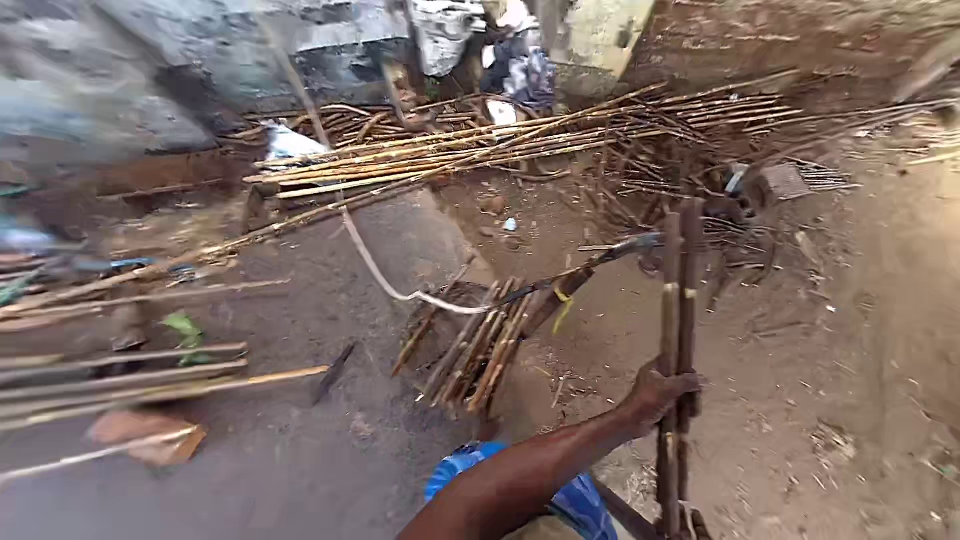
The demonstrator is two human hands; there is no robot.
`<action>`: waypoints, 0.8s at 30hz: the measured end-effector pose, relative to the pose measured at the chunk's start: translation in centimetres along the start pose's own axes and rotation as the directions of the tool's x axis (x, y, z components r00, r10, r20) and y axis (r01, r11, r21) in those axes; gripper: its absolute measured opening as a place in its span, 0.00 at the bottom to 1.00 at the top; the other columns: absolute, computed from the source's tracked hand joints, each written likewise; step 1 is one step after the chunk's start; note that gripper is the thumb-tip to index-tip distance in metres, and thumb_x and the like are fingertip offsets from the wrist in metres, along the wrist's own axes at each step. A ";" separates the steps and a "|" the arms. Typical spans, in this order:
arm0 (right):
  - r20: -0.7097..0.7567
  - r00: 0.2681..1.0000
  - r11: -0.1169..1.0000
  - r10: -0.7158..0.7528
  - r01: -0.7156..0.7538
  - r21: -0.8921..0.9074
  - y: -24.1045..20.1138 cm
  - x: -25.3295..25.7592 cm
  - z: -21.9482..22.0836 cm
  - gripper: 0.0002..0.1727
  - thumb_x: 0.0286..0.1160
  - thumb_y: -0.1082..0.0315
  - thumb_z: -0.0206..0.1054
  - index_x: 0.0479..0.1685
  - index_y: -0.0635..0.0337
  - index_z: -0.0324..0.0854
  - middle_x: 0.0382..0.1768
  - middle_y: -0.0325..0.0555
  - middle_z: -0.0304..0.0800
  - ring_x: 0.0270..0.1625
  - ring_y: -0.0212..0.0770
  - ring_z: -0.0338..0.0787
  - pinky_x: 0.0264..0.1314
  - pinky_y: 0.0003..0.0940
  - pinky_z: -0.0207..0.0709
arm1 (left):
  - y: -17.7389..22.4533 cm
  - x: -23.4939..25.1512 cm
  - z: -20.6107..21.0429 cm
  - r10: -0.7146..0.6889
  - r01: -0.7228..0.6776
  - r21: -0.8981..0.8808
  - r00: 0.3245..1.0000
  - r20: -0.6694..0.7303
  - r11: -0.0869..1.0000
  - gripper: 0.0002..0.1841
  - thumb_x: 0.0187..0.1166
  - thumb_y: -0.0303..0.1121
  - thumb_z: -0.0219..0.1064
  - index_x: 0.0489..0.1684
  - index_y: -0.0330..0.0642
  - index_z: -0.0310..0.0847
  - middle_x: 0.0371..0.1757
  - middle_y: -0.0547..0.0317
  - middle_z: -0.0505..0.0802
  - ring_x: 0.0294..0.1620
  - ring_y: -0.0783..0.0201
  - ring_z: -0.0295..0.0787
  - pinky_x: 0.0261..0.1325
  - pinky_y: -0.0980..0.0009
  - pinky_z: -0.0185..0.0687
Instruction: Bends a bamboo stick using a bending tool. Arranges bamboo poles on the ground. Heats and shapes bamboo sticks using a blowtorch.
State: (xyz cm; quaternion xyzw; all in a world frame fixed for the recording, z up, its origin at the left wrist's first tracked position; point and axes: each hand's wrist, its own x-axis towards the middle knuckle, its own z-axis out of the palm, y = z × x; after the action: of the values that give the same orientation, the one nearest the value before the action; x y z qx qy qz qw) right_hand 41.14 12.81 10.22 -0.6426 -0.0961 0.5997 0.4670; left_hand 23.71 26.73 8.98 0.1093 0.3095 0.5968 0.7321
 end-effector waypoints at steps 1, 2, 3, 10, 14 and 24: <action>-0.054 0.998 0.997 -0.032 0.036 0.065 -0.1 0.1 1.1 0.55 0.77 0.22 0.19 0.85 0.60 0.53 0.67 0.56 0.76 0.60 0.48 0.83 0.58 0.52 0.79 | -0.7 0.2 0.6 -0.006 0.007 0.037 1.000 -0.019 0.999 0.20 0.79 0.35 0.73 0.65 0.39 0.75 0.35 0.51 0.90 0.31 0.60 0.90 0.38 0.62 0.91; -0.088 0.993 0.992 -0.080 0.088 0.093 -0.5 0.6 3.2 0.55 0.77 0.21 0.21 0.82 0.60 0.58 0.64 0.56 0.80 0.57 0.48 0.86 0.52 0.51 0.82 | -1.3 0.3 1.1 -0.001 0.004 0.048 0.999 -0.053 0.999 0.22 0.77 0.36 0.75 0.66 0.39 0.75 0.35 0.49 0.91 0.30 0.58 0.91 0.37 0.61 0.91; -0.090 0.986 0.985 -0.140 0.147 0.086 -1.2 1.2 5.6 0.54 0.78 0.21 0.25 0.78 0.61 0.64 0.59 0.55 0.85 0.52 0.47 0.89 0.48 0.49 0.85 | -1.7 0.4 1.5 0.007 -0.003 0.054 0.997 -0.080 0.999 0.24 0.77 0.36 0.74 0.68 0.40 0.73 0.35 0.49 0.91 0.29 0.57 0.90 0.35 0.61 0.91; 0.418 0.908 0.200 -0.023 0.414 -0.888 -4.8 3.1 10.3 0.55 0.54 0.40 0.83 0.86 0.49 0.61 0.41 0.46 0.92 0.37 0.44 0.93 0.44 0.50 0.88 | 2.8 1.3 2.0 0.112 -0.041 0.252 0.955 -0.273 0.967 0.28 0.79 0.40 0.72 0.76 0.48 0.65 0.33 0.49 0.87 0.22 0.60 0.84 0.27 0.63 0.86; 0.501 0.863 0.610 0.062 0.364 -0.704 -3.7 5.1 12.1 0.24 0.59 0.61 0.77 0.53 0.62 0.74 0.21 0.41 0.80 0.16 0.35 0.78 0.18 0.32 0.74 | 4.3 1.8 0.4 0.179 -0.009 0.518 0.943 -0.280 0.855 0.40 0.73 0.49 0.78 0.82 0.48 0.62 0.49 0.43 0.91 0.41 0.51 0.91 0.44 0.51 0.89; 0.709 0.683 0.855 0.175 0.252 -0.454 -7.3 7.9 23.1 0.08 0.75 0.62 0.68 0.44 0.55 0.77 0.20 0.38 0.75 0.13 0.26 0.66 0.14 0.20 0.60 | 3.0 -7.3 -22.7 0.009 0.365 0.851 0.917 -0.398 0.377 0.26 0.82 0.51 0.68 0.65 0.38 0.83 0.57 0.44 0.92 0.57 0.49 0.91 0.66 0.46 0.84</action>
State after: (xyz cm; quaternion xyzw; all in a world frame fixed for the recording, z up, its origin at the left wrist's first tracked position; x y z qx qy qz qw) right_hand 26.49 33.39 13.65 -0.4484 -0.4452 0.7455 0.2118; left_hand 7.32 15.88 -4.92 0.3532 0.7152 0.2538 0.5471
